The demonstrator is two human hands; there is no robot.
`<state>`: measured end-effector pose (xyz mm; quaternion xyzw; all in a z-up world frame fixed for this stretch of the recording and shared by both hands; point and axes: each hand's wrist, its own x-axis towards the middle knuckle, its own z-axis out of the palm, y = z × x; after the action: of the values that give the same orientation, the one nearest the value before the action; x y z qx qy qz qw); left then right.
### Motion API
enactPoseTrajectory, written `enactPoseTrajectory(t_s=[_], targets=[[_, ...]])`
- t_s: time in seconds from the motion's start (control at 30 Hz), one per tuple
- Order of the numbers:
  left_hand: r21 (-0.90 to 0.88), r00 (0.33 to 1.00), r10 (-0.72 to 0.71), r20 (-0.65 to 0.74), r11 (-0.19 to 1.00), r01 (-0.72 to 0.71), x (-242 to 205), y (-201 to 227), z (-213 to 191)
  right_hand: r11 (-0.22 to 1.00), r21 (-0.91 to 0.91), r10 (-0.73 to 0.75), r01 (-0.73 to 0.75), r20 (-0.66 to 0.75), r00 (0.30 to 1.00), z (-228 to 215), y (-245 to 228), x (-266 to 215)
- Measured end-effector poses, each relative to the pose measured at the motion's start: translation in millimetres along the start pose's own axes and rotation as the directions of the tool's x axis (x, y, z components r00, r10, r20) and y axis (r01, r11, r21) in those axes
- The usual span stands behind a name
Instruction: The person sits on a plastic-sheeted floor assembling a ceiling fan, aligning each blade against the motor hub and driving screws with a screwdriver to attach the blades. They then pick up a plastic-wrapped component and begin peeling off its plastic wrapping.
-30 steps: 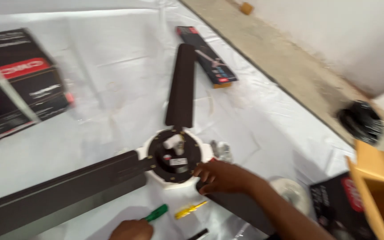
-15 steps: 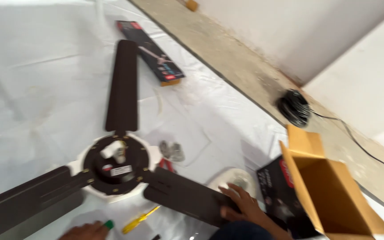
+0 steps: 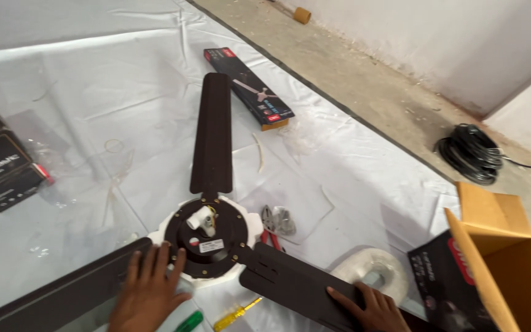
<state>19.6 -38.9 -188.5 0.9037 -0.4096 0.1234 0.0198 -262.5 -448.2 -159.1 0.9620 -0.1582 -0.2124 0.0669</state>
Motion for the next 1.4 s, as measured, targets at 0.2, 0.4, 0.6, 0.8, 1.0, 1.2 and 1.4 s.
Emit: enactPoseTrajectory(t_s=[0.2,0.4,0.6,0.8,1.0,1.2,1.4], targets=[[0.079,0.986,-0.011,0.165,0.997,-0.002,20,7,-42,0.997,0.032,-0.066,0.065,0.043,0.997,-11,20,6],[0.099,0.986,-0.047,0.158,0.995,0.032,46,4,-49,0.966,0.222,-0.151,0.132,0.071,0.986,-114,7,8],[0.111,0.969,-0.218,0.117,0.972,0.206,103,11,-34,0.981,0.177,0.157,-0.081,-0.472,0.868,-114,8,69],[-0.064,0.963,-0.259,0.076,0.963,0.263,93,9,-3,0.776,0.571,0.375,-0.268,-0.076,0.924,-112,-26,26],[-0.321,0.969,-0.093,0.230,0.933,0.165,9,-17,-32,0.693,0.693,0.321,-0.196,-0.053,0.946,41,12,-36],[-0.482,0.853,0.191,0.485,0.873,0.078,-21,-39,-105,0.585,0.811,0.201,-0.032,-0.107,0.974,62,73,0],[-0.614,0.855,0.013,0.519,0.702,0.362,-43,-29,-128,0.434,0.896,0.099,0.096,-0.153,0.983,-83,67,34]])
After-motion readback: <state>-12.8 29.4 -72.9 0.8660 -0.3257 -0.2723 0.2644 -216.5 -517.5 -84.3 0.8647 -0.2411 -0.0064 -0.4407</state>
